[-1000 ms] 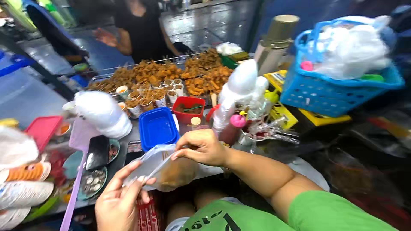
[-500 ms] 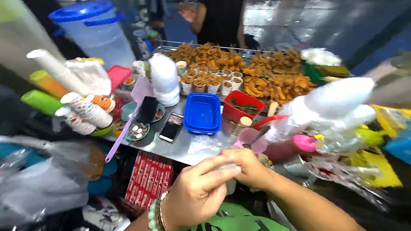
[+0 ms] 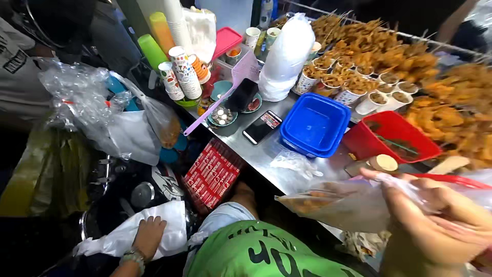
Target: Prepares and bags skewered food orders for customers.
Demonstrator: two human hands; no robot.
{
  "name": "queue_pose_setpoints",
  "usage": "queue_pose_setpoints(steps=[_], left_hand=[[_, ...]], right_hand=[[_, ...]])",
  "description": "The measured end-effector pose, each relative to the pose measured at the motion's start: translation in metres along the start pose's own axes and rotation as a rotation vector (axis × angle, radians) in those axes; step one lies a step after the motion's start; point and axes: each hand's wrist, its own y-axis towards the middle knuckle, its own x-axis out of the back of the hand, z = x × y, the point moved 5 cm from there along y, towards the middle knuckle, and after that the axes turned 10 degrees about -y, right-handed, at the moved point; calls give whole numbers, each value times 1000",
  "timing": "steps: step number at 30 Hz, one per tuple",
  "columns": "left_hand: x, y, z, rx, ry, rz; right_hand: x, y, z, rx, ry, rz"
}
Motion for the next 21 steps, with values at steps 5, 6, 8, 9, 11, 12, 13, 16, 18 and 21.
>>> queue_pose_setpoints(steps=[5, 6, 8, 9, 11, 12, 13, 16, 18, 21], left_hand=[[20, -10, 0, 27, -172, -81], [27, -12, -7, 54, -201, -55], [36, -14, -13, 119, -231, -19], [38, -15, -14, 126, -242, -37], [42, -18, -11, 26, -288, -223], [43, -21, -9, -89, -300, -387], [45, -25, -8, -200, -312, -559], [46, -38, -11, -277, -338, -775], [44, -42, -12, -211, -410, -791], [41, -44, -10, -156, -474, -870]], right_hand=[[1, 6, -12, -229, 320, -94], [0, 5, -12, -261, 347, -102], [-1, 2, -8, -295, 376, -111], [-2, 1, -6, -294, 382, -105], [-4, -3, -2, -267, 373, -68], [-5, -6, 0, -247, 360, -45], [-6, -8, 1, -229, 341, -24], [-9, -16, 2, -198, 303, 13], [-11, -20, 0, -185, 282, 10], [-10, -25, -4, -204, 279, -5]])
